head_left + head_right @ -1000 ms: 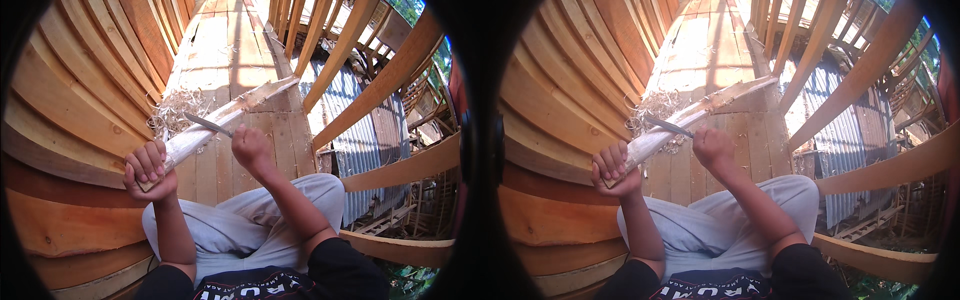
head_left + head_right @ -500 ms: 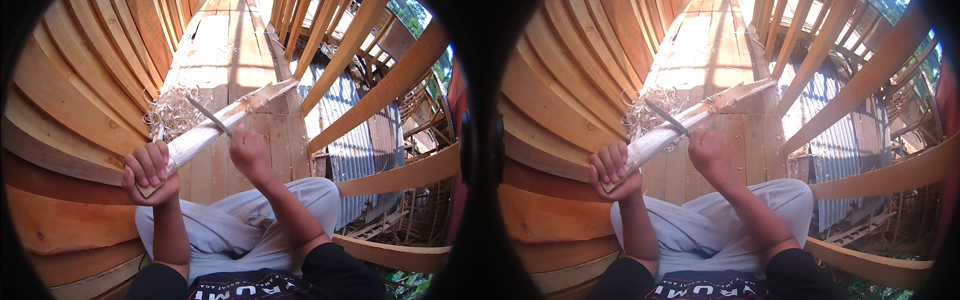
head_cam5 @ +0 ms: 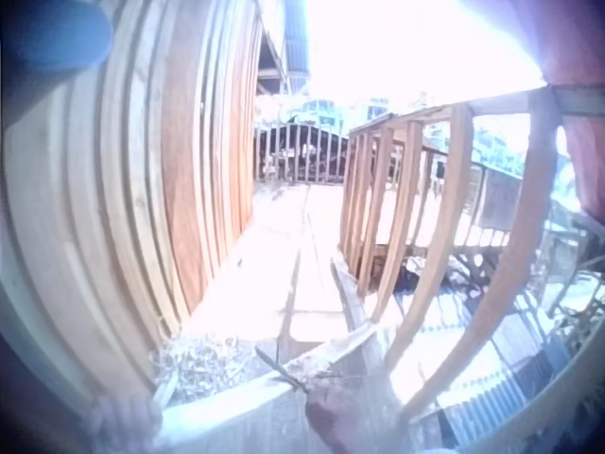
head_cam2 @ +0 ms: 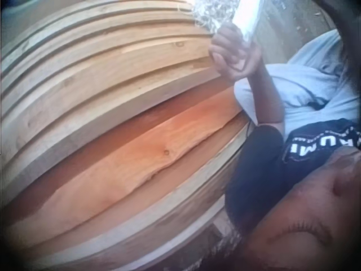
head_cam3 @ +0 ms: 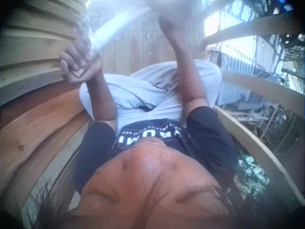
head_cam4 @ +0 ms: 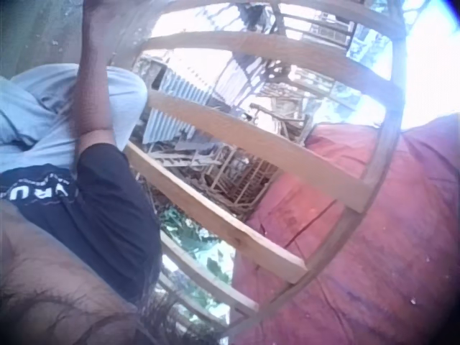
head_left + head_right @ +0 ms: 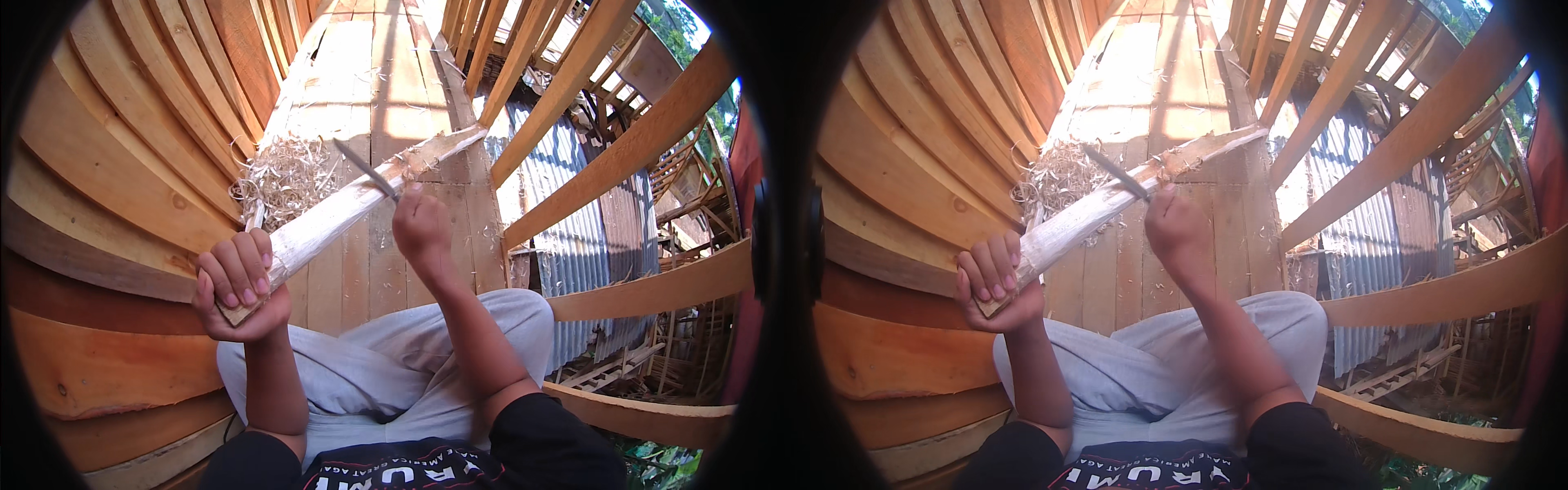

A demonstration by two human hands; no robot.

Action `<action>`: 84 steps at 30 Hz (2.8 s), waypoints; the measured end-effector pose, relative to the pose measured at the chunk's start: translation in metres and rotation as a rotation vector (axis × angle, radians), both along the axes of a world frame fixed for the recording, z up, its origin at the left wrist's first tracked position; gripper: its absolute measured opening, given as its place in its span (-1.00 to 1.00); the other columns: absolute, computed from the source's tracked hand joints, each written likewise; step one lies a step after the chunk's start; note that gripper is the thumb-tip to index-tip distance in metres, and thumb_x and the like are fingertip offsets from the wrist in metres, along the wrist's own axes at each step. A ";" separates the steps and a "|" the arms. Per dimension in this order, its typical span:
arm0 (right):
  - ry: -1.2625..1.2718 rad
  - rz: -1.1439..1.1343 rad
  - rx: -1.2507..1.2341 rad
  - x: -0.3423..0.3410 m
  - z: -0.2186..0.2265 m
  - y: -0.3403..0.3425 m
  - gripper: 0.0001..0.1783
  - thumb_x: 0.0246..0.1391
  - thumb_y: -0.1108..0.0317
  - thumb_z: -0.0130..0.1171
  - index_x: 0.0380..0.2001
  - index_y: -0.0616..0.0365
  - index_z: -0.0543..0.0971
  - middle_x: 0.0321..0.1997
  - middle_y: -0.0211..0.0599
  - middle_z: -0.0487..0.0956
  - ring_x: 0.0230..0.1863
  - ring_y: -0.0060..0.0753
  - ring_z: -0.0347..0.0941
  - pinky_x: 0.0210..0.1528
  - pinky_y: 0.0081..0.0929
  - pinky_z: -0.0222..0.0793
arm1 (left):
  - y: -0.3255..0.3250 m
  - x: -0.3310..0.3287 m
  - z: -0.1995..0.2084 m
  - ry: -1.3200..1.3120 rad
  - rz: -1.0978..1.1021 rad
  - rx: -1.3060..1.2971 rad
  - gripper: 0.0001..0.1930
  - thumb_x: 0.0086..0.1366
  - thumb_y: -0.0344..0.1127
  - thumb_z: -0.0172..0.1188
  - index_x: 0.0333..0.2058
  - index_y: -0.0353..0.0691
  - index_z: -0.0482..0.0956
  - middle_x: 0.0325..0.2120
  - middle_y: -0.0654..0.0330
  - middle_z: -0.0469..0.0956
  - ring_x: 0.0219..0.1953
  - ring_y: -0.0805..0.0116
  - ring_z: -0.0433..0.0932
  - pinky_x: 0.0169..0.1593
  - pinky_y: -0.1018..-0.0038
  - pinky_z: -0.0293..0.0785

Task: The person sits cross-legged and uses a knife to shave and shape a long, curved piece of light-colored wood. They repeatedly draw the blade along the surface to remove thin shavings, gradually refining the wood's profile.

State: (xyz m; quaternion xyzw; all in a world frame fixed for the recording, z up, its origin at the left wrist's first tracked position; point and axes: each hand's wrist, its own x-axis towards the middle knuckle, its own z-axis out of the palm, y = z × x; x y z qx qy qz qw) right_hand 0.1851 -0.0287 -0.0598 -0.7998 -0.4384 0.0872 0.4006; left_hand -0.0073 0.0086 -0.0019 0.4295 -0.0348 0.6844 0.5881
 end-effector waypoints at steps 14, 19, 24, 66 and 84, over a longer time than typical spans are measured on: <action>-0.141 -0.185 0.023 0.047 -0.034 0.020 -0.36 0.28 0.15 -0.31 -0.69 0.32 0.57 -0.65 0.18 0.51 -0.52 0.29 0.50 -0.39 0.13 0.41 | 0.004 0.001 0.001 0.002 -0.010 -0.010 -0.66 0.31 -0.19 -0.17 -0.69 0.08 0.13 -0.80 0.47 0.14 -0.69 0.61 0.13 -0.37 0.55 0.16; -0.145 -0.026 0.013 -0.010 -0.021 0.007 -0.36 0.26 0.12 -0.28 -0.70 0.32 0.57 -0.65 0.18 0.51 -0.53 0.27 0.51 -0.39 0.14 0.41 | 0.018 -0.013 -0.010 -0.035 -0.003 -0.035 -0.66 0.31 -0.20 -0.15 -0.69 0.08 0.13 -0.80 0.46 0.15 -0.69 0.59 0.14 -0.38 0.56 0.16; -0.216 -0.238 0.089 0.043 -0.034 0.021 -0.36 0.28 0.16 -0.27 -0.74 0.35 0.52 -0.69 0.23 0.45 -0.57 0.31 0.46 -0.37 0.13 0.40 | 0.006 -0.002 -0.004 -0.034 -0.009 -0.012 -0.65 0.32 -0.17 -0.16 -0.69 0.04 0.15 -0.80 0.41 0.19 -0.71 0.52 0.19 -0.39 0.49 0.19; -0.025 0.205 0.242 0.023 -0.027 0.010 -0.61 0.33 0.15 -0.09 -0.47 0.26 0.39 -0.66 0.05 0.42 -0.59 0.16 0.37 -0.50 -0.07 0.23 | -0.020 0.012 0.008 -0.191 0.278 -0.418 -0.77 0.40 -0.13 -0.14 -0.41 -0.08 0.26 -0.54 0.32 0.25 -0.36 0.37 0.31 0.01 0.28 0.32; 0.207 0.301 0.147 -0.005 0.031 -0.022 -0.55 0.35 0.14 -0.16 -0.46 0.28 0.50 -0.52 0.14 0.50 -0.43 0.26 0.43 -0.39 -0.03 0.27 | -0.008 0.008 0.000 0.041 -0.154 0.134 -0.56 0.40 0.08 -0.26 -0.60 0.03 0.31 -0.63 0.36 0.27 -0.49 0.42 0.25 -0.13 0.34 0.15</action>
